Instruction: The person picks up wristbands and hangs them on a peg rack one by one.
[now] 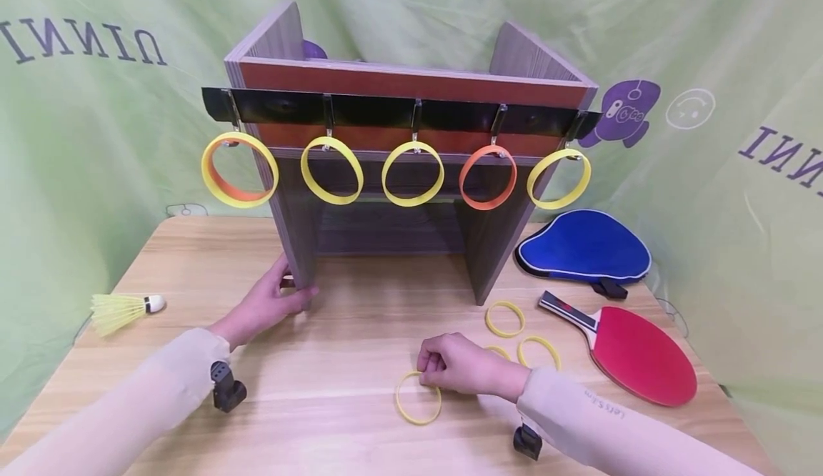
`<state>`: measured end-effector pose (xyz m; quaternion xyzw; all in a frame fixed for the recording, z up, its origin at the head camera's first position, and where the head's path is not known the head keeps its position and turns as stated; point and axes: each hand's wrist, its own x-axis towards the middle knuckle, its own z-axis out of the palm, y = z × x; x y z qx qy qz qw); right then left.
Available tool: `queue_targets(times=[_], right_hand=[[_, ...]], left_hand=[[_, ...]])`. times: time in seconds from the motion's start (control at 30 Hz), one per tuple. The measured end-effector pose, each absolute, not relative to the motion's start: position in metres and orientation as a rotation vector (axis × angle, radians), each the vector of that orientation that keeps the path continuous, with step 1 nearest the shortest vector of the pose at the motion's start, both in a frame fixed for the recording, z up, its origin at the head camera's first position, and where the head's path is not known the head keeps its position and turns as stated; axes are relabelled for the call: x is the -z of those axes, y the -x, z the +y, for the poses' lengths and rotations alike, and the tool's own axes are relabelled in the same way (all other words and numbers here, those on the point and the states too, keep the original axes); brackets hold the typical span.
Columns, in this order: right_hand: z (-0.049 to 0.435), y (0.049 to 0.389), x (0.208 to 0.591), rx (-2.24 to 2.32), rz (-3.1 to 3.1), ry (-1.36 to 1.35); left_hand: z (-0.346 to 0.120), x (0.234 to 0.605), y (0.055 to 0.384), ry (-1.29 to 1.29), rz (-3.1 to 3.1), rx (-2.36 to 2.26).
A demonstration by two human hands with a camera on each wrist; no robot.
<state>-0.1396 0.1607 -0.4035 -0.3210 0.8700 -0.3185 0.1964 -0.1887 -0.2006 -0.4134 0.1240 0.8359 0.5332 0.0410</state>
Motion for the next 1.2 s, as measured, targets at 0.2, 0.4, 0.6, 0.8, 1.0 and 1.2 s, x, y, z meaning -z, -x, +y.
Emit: queue_targets(times=[0.2,0.4,0.6,0.8,1.0,1.2], right_hand=[[0.160,0.136,0.405,0.832,2.517,0.928],[0.164,0.136,0.401,0.860,2.511,0.887],[0.170,0.137,0.397,0.973,2.388,0.831],[0.177,0.136,0.396,1.124,2.147,0.665],[0.183,0.134,0.394,1.222,1.934,0.487],[0.183,0.134,0.394,1.279,1.823,0.418]], left_hand=[[-0.199,0.415,0.188,-0.375,2.558,-1.642],[-0.198,0.414,0.189,-0.368,2.549,-1.639],[-0.198,0.413,0.188,-0.357,2.549,-1.642],[-0.198,0.413,0.188,-0.369,2.559,-1.649],[-0.200,0.413,0.188,-0.356,2.536,-1.643],[-0.200,0.415,0.189,-0.351,2.526,-1.657]])
